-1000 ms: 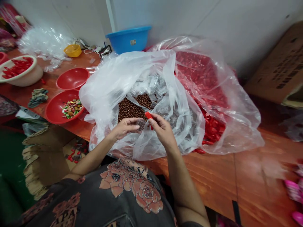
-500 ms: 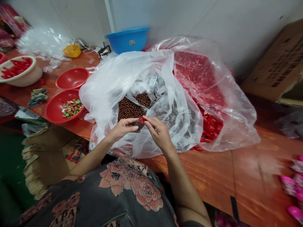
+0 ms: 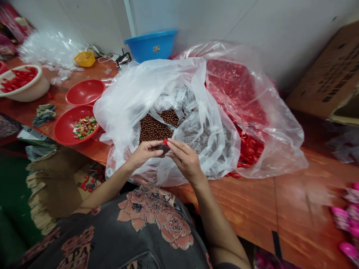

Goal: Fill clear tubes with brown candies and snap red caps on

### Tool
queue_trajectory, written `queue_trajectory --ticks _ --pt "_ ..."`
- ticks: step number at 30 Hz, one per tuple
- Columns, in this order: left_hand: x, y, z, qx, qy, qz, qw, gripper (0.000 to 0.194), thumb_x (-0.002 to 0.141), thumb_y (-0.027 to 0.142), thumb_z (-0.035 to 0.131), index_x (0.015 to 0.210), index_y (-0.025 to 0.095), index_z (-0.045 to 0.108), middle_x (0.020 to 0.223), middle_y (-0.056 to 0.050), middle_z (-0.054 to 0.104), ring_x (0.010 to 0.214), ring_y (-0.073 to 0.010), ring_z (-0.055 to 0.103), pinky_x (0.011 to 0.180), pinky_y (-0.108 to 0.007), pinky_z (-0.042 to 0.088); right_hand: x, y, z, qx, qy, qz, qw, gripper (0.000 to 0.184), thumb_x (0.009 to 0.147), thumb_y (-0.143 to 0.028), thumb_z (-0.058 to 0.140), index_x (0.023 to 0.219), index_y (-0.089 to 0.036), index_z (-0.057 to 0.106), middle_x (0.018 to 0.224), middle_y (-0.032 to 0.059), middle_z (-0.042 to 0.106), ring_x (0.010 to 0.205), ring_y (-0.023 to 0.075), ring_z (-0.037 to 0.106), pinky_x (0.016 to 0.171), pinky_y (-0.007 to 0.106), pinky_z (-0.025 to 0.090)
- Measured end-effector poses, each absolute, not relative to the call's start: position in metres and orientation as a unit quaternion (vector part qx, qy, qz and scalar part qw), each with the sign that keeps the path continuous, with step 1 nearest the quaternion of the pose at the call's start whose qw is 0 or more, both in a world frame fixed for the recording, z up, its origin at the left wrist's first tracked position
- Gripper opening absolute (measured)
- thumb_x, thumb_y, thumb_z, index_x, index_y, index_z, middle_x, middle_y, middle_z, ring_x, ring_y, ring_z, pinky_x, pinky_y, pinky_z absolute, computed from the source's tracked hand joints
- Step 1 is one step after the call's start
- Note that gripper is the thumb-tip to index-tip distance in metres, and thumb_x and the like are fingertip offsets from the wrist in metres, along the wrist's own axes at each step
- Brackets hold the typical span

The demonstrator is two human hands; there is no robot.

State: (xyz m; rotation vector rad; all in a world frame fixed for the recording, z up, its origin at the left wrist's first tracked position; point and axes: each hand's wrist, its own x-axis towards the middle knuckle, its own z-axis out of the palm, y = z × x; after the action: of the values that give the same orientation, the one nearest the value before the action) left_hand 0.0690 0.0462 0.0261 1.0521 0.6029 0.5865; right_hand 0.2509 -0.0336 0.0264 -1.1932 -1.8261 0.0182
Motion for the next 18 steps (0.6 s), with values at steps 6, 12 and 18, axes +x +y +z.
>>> queue_trajectory --ticks 6,12,18 --pt "0.067 0.042 0.028 0.502 0.292 0.282 0.764 0.042 0.067 0.024 0.081 0.109 0.019 0.075 0.109 -0.007 0.073 0.093 -0.017 0.067 0.087 -0.03 0.052 0.248 -0.036 0.018 -0.469 -0.774 -0.07 0.419 0.076 0.083 -0.022 0.069 0.15 -0.027 0.033 0.134 0.0121 0.059 0.12 0.0227 0.06 0.098 0.04 0.054" --pt "0.065 0.037 0.031 0.543 0.303 0.272 0.734 0.046 0.071 0.027 0.078 0.115 0.019 0.072 0.112 -0.008 0.072 0.095 -0.0195 0.067 0.085 -0.033 0.053 0.252 -0.036 0.016 -0.454 -0.793 -0.1 0.393 0.081 0.081 -0.025 0.071 0.151 -0.022 0.03 0.132 0.0163 0.059 0.12 0.0242 0.059 0.096 0.04 0.055" --pt "0.068 0.028 0.033 0.65 0.317 0.333 0.605 0.04 0.075 0.026 0.074 0.114 0.017 0.072 0.102 -0.007 0.07 0.092 -0.0171 0.064 0.086 -0.03 0.051 0.252 -0.04 0.014 -0.453 -0.788 -0.097 0.406 0.086 0.08 -0.029 0.073 0.152 -0.023 0.027 0.134 0.0159 0.058 0.122 0.025 0.058 0.097 0.043 0.054"
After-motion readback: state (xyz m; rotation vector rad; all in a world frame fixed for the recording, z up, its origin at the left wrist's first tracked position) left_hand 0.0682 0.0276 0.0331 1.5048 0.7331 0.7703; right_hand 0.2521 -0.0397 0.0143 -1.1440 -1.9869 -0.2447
